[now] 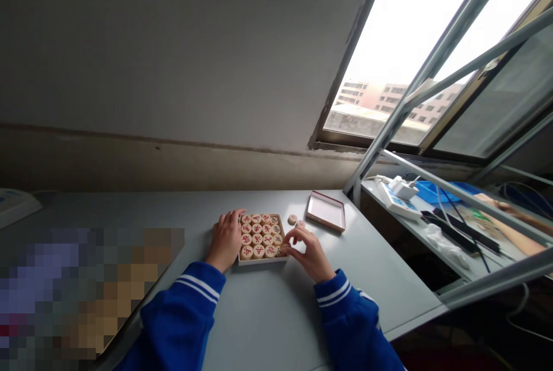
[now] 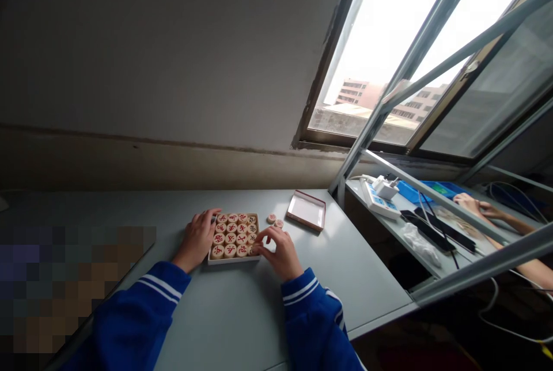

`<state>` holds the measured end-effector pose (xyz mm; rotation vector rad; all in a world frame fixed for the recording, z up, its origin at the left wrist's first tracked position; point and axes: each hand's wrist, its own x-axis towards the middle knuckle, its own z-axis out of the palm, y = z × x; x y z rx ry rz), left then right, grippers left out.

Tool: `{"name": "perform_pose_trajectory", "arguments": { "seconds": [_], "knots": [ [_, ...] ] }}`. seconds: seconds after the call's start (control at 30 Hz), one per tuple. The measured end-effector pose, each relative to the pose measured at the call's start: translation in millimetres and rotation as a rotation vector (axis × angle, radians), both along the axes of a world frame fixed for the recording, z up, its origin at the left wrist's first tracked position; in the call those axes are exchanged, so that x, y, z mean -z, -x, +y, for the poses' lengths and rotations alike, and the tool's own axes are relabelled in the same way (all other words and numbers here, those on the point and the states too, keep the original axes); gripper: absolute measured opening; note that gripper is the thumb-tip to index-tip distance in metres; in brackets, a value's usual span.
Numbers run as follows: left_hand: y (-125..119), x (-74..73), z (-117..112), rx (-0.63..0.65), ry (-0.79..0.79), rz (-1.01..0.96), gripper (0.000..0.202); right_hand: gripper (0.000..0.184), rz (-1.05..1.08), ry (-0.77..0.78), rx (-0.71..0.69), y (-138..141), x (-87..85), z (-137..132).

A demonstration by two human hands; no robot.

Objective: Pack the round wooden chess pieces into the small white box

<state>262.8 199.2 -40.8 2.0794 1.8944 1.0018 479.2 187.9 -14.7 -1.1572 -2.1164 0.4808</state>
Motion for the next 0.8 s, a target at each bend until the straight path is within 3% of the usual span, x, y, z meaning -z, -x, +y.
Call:
{"name": "perform_pose_trajectory", "arguments": {
  "seconds": [0.1,0.2,0.3,0.4,0.6,0.8],
  "knots": [
    [-0.4,-2.0,-1.0,-0.019,0.022,0.021,0.032,0.022,0.096,0.094,0.106,-15.1,-0.9,3.0],
    [-0.5,-1.6,-0.8,-0.02,0.027,0.024,0.033,0.022,-0.07,0.168,0.278,-34.7,3.4,5.7],
    [-1.0,-1.2,-0.8,-0.023,0.023,0.02,0.034,0.024,-0.268,0.052,0.443,-45.3,10.3,6.9],
    [-1.6,-1.8,-1.2,-0.025,0.014,0.02,0.034,0.026,-0.3,-0.084,0.521,-39.9,16.0,8.9],
    [-1.6,-2.3,-1.7,-0.03,0.014,0.03,0.034,0.044,-0.372,-0.183,0.295,-11.3,22.1,28.0],
    [-1.2,-1.7,-1.5,-0.032,0.012,0.038,0.032,0.036,-0.405,-0.03,0.133,-11.0,27.2,52.0]
  ]
}}
